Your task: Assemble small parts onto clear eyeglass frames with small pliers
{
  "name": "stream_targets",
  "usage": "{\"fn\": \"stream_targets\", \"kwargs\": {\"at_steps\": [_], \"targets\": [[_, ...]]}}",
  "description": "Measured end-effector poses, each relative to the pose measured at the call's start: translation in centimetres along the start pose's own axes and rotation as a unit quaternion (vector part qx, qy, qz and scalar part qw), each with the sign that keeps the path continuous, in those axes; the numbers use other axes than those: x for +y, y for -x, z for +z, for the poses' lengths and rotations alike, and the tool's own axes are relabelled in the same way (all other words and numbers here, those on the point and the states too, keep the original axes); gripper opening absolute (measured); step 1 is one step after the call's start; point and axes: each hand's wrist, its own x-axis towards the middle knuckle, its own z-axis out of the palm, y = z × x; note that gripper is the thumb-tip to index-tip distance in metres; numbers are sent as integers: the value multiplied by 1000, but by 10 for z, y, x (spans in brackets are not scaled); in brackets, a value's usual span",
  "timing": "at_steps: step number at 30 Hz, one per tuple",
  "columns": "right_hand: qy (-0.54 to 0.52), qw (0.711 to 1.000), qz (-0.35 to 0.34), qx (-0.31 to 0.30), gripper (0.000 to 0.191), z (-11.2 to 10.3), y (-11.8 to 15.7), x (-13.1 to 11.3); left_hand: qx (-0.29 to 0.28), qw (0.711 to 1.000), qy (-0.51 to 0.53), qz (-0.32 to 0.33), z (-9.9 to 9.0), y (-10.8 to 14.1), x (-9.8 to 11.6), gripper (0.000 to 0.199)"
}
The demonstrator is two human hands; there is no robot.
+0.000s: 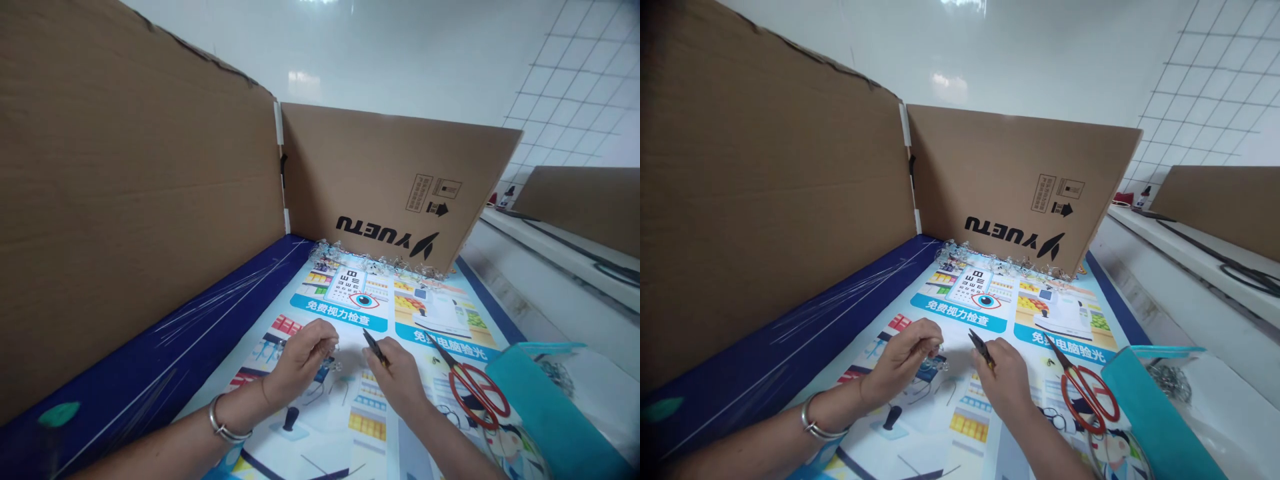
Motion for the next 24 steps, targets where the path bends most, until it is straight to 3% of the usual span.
{"fn": "stream_targets", "kwargs": {"at_steps": [14,24], "targets": [[67,996,-56,-28,7,5,6,-5,-23,998,-21,45,0,0,2,11],[108,991,-71,-46,6,6,9,-9,-30,996,-56,59,1,2,-1,12]]}}
